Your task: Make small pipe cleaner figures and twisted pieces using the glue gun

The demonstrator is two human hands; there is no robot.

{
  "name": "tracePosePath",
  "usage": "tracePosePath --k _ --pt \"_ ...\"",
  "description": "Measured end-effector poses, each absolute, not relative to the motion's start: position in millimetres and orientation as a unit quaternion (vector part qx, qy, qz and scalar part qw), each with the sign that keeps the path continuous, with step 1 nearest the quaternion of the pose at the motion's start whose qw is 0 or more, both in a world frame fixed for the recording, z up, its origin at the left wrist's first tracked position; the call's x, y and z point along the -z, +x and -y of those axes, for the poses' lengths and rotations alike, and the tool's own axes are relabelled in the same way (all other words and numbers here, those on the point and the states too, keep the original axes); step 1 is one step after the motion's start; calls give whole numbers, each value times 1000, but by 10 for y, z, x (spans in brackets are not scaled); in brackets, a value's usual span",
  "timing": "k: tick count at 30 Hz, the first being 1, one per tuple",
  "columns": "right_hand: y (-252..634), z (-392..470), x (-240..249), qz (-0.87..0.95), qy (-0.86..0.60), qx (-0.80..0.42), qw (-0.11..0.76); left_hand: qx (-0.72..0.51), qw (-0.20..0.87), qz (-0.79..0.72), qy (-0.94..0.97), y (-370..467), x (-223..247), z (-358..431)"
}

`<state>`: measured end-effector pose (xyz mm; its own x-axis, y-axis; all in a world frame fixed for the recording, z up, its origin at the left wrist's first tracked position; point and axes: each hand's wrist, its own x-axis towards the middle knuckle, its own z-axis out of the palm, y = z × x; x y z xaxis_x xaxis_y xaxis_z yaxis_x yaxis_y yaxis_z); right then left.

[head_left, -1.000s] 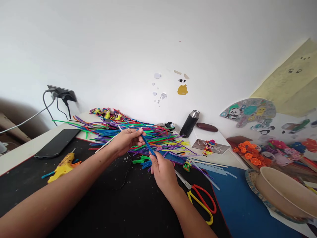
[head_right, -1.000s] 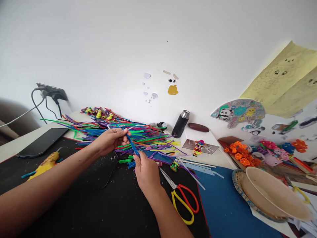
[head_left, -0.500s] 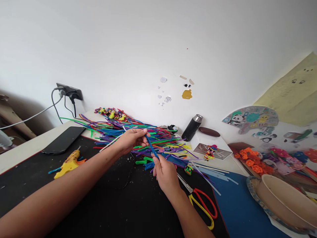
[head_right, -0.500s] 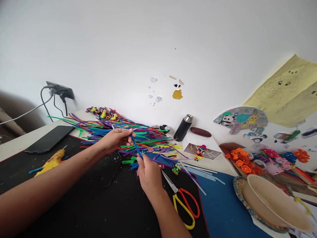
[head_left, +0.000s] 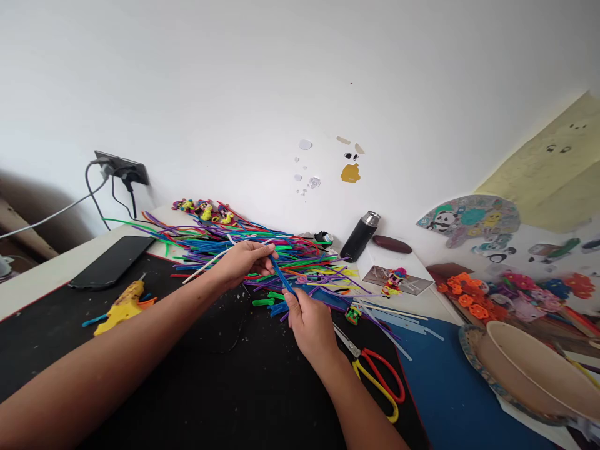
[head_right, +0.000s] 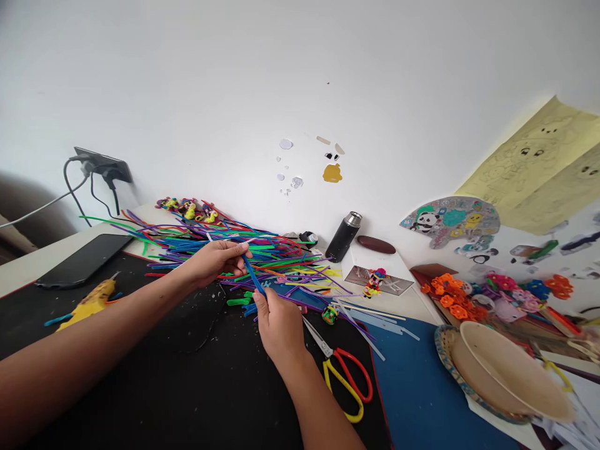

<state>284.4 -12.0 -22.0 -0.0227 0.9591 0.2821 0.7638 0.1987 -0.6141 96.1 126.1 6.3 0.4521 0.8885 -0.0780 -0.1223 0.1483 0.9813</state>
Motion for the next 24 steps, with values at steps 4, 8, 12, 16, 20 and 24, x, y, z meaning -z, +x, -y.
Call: tracePosePath --k 4,8,12,16,20,24 --pt "2837 129 208 705 -620 -135 318 -380 666 -363 529 960 -35 -1276" --pt "2825 138 190 705 -620 -144 313 -385 664 -364 527 961 -19 -1284" --pt "2812 138 187 703 -618 -150 320 -387 664 -364 527 958 -17 -1285" --pt "2803 134 196 704 -613 -156 322 -389 662 -365 526 960 -18 -1287" --pt "2804 137 205 707 -611 -154 322 -392 661 -364 526 967 -18 -1285" --pt "2803 145 201 712 -610 -147 316 -392 662 -362 526 970 -14 -1281"
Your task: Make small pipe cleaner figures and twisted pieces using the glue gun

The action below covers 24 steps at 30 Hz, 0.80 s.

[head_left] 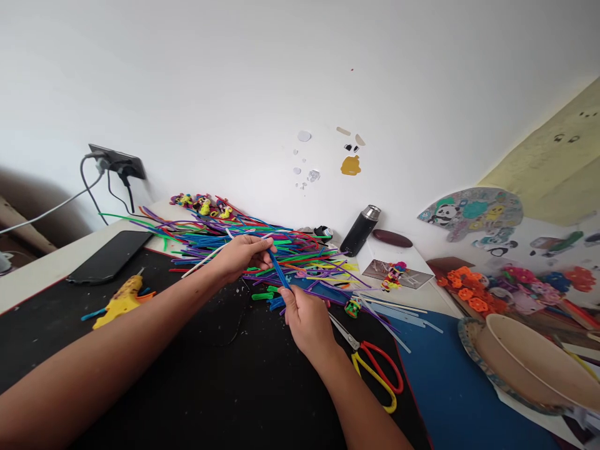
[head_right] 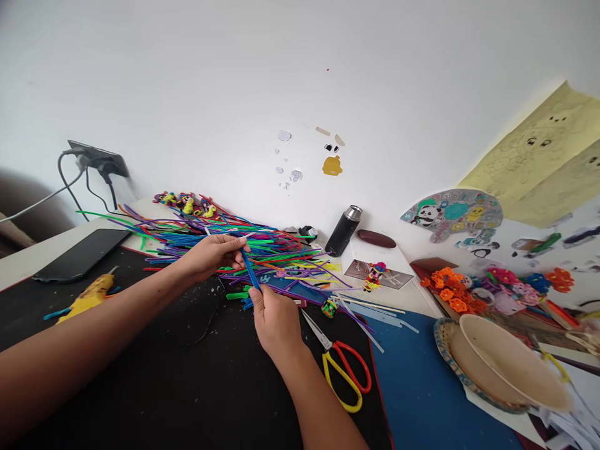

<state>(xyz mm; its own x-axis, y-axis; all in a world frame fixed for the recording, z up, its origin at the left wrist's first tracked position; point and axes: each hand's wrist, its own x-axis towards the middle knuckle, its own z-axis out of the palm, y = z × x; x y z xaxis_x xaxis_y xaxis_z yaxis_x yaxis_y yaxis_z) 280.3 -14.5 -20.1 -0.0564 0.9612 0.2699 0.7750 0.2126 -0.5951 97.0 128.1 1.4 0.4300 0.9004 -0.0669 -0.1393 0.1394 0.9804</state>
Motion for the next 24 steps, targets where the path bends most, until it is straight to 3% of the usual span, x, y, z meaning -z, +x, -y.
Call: tracePosePath --k 15,24 --pt "2799 147 193 712 -620 -141 299 -392 668 -360 520 969 1 -1292" --pt "2817 131 227 697 -606 -189 333 -400 683 -347 503 976 -44 -1262"
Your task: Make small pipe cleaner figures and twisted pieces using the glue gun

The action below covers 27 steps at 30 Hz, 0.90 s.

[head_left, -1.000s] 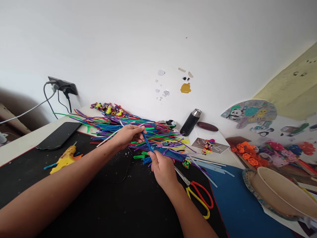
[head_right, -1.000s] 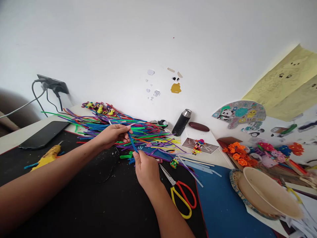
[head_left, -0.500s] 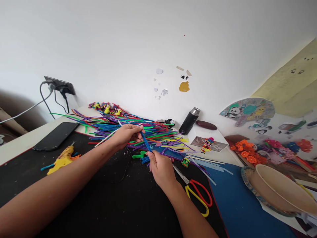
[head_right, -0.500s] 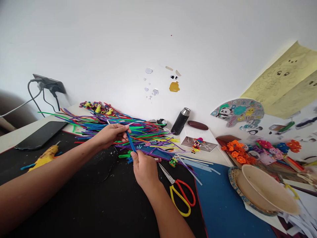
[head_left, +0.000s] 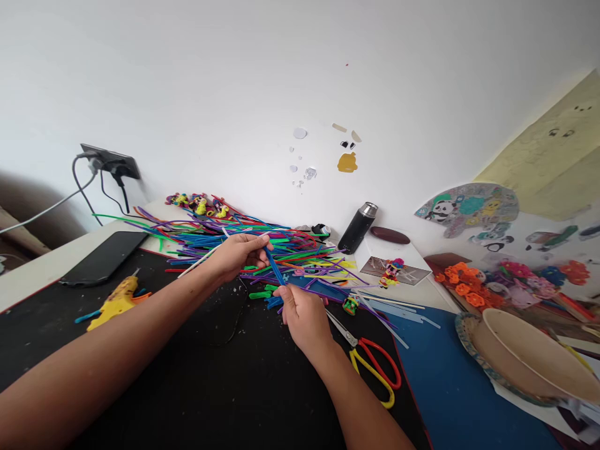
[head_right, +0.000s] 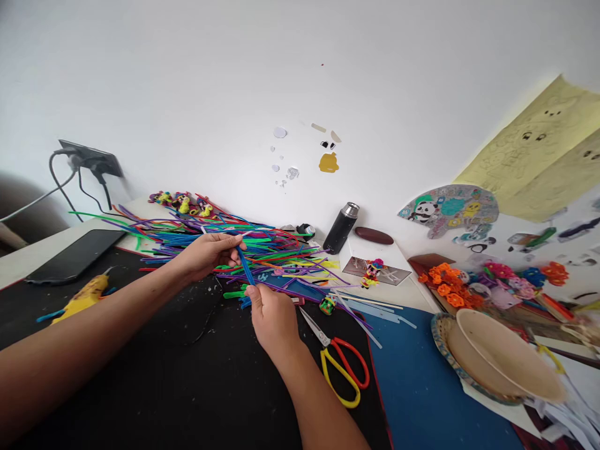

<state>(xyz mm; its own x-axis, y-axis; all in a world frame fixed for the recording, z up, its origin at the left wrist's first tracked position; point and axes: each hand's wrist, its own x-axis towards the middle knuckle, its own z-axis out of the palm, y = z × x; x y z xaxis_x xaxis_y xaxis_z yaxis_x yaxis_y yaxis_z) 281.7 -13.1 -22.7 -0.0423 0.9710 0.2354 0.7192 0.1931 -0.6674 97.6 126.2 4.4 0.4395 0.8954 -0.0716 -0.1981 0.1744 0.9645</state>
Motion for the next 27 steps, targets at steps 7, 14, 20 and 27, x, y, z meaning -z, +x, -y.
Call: tracePosePath --k 7,14,20,27 --pt "2794 124 222 617 -560 -362 418 -421 716 -308 465 983 -83 -1239" --pt "2781 115 207 557 -524 -464 446 -396 771 -223 446 948 -105 -1219" --pt "2814 82 152 515 -497 -505 483 -348 760 -247 490 895 -110 -1242" --pt "2837 41 148 430 -479 -527 554 -360 697 -295 545 966 -139 -1180"
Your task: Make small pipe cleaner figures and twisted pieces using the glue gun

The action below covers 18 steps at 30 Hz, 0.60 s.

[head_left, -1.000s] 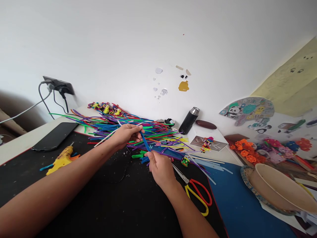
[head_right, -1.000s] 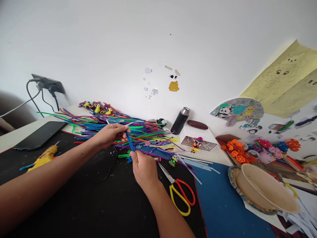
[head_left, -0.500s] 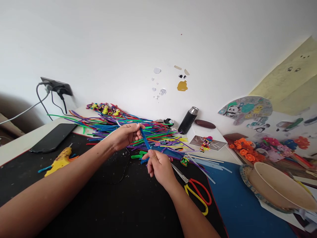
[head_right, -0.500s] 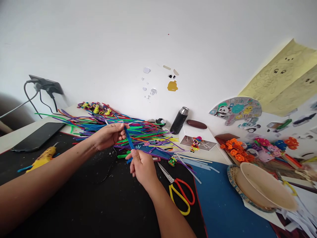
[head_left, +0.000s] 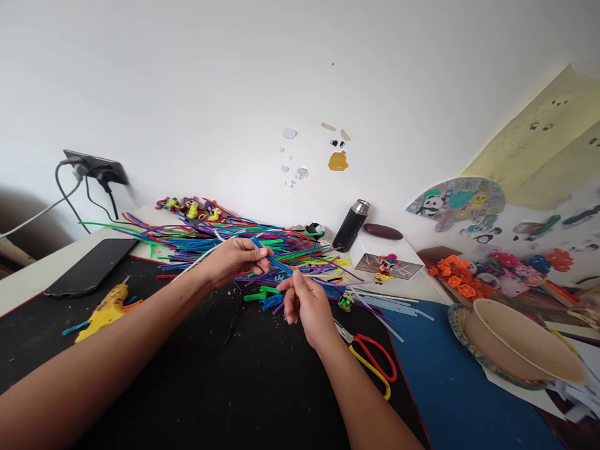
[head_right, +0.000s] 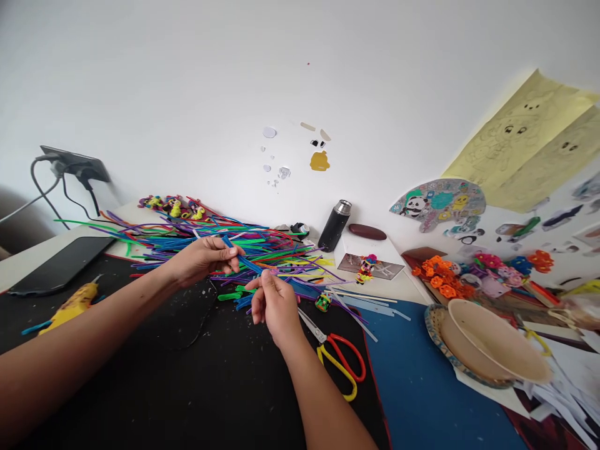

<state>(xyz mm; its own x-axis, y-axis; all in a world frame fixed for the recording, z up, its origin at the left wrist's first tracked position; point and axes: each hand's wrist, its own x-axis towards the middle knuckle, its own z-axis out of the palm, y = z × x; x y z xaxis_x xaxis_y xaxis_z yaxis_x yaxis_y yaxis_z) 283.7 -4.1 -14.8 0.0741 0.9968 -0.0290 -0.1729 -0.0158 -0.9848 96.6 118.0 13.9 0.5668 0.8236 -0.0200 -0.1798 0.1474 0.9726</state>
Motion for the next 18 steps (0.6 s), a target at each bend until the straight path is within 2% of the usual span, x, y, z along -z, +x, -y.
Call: tracePosePath --k 5,13,18 --pt "2842 17 134 366 -460 -538 604 -384 705 -316 506 1082 -160 -1039" --pt "2823 27 87 347 -428 -555 623 -437 731 -367 373 1197 -275 -919" --pt "2814 21 109 337 -425 -557 629 -407 740 -366 390 1243 -214 -857"
